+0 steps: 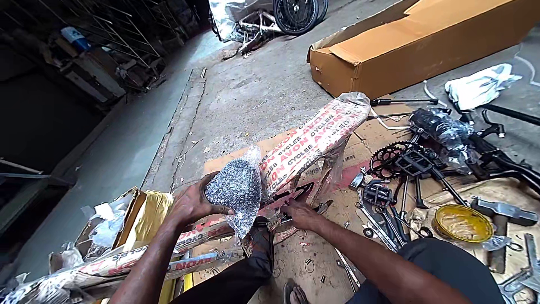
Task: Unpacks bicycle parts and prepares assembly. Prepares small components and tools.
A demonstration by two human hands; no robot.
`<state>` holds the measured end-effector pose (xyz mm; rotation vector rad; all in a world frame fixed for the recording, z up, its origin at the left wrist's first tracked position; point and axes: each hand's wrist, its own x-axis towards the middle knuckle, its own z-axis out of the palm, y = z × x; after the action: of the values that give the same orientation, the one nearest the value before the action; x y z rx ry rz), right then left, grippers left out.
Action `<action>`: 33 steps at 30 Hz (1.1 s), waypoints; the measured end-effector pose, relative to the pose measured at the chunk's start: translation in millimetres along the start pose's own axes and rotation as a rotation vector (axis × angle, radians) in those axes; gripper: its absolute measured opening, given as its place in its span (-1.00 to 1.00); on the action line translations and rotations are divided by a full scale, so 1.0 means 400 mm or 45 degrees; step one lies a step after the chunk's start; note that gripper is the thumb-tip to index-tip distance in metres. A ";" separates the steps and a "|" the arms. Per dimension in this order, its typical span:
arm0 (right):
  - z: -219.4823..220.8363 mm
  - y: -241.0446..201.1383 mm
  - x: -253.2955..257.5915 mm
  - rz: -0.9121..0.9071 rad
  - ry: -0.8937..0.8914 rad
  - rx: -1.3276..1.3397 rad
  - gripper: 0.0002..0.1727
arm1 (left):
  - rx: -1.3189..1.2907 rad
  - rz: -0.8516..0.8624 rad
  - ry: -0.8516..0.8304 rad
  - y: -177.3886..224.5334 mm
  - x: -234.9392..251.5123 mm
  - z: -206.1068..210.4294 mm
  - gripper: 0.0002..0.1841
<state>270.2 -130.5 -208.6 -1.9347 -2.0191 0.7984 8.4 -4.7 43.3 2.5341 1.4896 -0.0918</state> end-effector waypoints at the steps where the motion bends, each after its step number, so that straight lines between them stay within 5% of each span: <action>1: -0.007 -0.002 -0.010 -0.063 0.037 -0.104 -0.39 | -0.004 0.007 0.002 -0.003 0.003 0.000 0.33; 5: -0.010 0.013 -0.042 -0.297 0.218 -0.411 -0.54 | 0.013 0.006 -0.009 -0.016 0.016 0.001 0.35; 8: 0.009 0.037 -0.069 -0.366 0.223 -0.542 -0.37 | -0.002 -0.016 -0.025 -0.005 0.007 -0.007 0.34; 12: 0.035 0.067 -0.084 -0.199 0.297 -0.481 -0.29 | 0.015 0.037 0.005 -0.017 0.010 0.000 0.35; 15: 0.063 0.031 -0.083 0.220 0.296 0.045 -0.53 | 0.009 0.035 -0.002 -0.016 0.008 -0.001 0.35; 18: 0.084 -0.015 -0.066 0.519 0.182 1.093 -0.33 | 0.012 0.024 -0.006 -0.013 0.009 -0.001 0.36; 22: 0.092 -0.063 -0.056 0.656 0.236 2.149 -0.42 | 0.016 0.029 0.019 -0.017 0.008 0.006 0.35; 25: 0.081 -0.060 -0.055 0.841 0.390 2.348 -0.68 | 0.008 0.033 0.017 -0.016 0.003 0.006 0.34; 30: 0.069 -0.074 -0.071 0.739 0.250 2.484 -0.45 | 0.034 0.027 0.018 -0.012 0.004 0.008 0.35; 33: 0.041 -0.085 -0.069 0.684 0.263 2.198 -0.48 | 0.027 0.017 0.010 -0.010 0.001 0.002 0.35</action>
<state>235.8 -160.3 -198.5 -1.1843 -0.1285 1.5334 5.3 -2.5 41.9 2.5633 1.4822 -0.0959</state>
